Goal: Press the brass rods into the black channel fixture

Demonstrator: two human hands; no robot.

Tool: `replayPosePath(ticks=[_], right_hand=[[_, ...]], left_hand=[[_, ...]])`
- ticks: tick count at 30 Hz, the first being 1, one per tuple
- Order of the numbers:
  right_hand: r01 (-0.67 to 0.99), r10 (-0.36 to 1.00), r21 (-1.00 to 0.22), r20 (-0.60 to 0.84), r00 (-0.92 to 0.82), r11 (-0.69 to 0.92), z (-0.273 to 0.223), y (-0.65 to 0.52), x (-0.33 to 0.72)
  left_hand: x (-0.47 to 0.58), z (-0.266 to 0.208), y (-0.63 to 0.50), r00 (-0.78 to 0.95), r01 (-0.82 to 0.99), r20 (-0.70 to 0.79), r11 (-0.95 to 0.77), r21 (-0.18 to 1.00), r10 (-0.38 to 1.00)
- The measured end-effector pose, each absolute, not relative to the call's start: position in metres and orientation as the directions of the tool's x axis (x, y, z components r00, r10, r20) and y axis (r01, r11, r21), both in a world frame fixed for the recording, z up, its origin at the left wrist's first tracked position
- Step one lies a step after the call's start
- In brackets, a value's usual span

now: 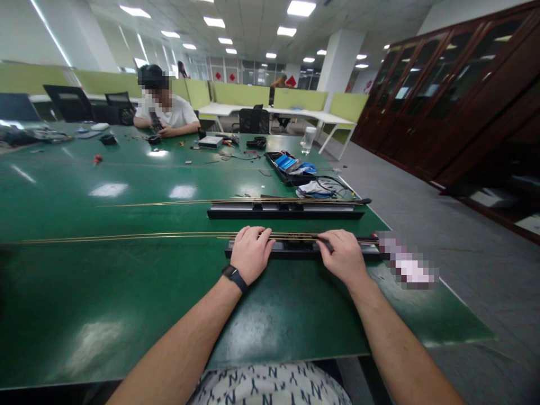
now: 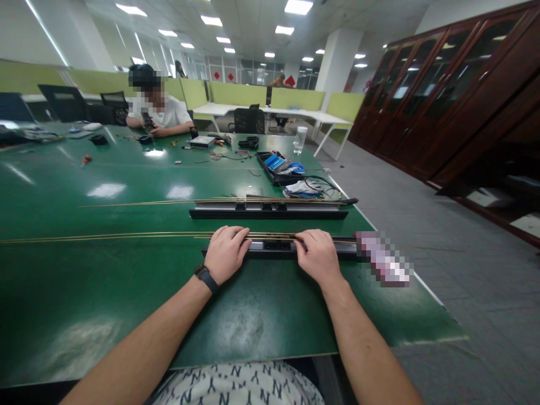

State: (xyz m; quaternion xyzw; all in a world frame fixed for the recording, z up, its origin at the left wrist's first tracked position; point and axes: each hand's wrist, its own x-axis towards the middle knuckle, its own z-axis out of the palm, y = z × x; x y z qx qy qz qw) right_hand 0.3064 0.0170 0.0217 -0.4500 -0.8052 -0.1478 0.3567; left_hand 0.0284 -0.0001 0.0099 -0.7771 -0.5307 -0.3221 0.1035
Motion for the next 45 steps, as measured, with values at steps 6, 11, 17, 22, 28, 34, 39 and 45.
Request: replayPosePath(ticks=[6,11,17,22,28,34,39,45], right_hand=[[0.814,0.617,-0.093,0.703,-0.355,0.574,0.0199,0.019,0.3072],[0.801,0.609,-0.086,0.699,-0.375,0.593,0.0164,0.021,0.3059],[0.797,0.61,-0.099,0.702,-0.368,0.595,0.0137,0.0225,0.3057],[0.803,0.617,-0.102,0.698,-0.362,0.587,0.0183,0.019,0.304],[0.833,0.632,-0.096,0.699,-0.334,0.545,0.0189,0.0182,0.3081],[0.827,0.629,-0.092,0.698,-0.344,0.554,0.0164,0.0206,0.3098],[0.805,0.618,-0.096,0.695,-0.367,0.586,0.0144,0.0218,0.3065],[0.814,0.623,-0.1,0.698,-0.352,0.572,0.0148,0.0204,0.3062]], left_hand=[[0.0283,0.0099,-0.0005,0.223,0.894,0.607,-0.409,0.185,0.763],[0.0291,0.012,-0.0016,0.219,0.893,0.607,-0.408,0.192,0.764],[0.0296,0.0095,-0.0003,0.214,0.895,0.608,-0.402,0.191,0.765],[0.0288,0.0086,0.0003,0.225,0.894,0.608,-0.409,0.181,0.762],[0.0289,0.0111,-0.0001,0.231,0.893,0.609,-0.414,0.176,0.758],[0.029,0.0105,-0.0004,0.224,0.894,0.614,-0.411,0.181,0.757],[0.0293,0.01,-0.0001,0.216,0.897,0.607,-0.401,0.187,0.765],[0.0289,0.0092,0.0005,0.226,0.897,0.604,-0.405,0.177,0.764]])
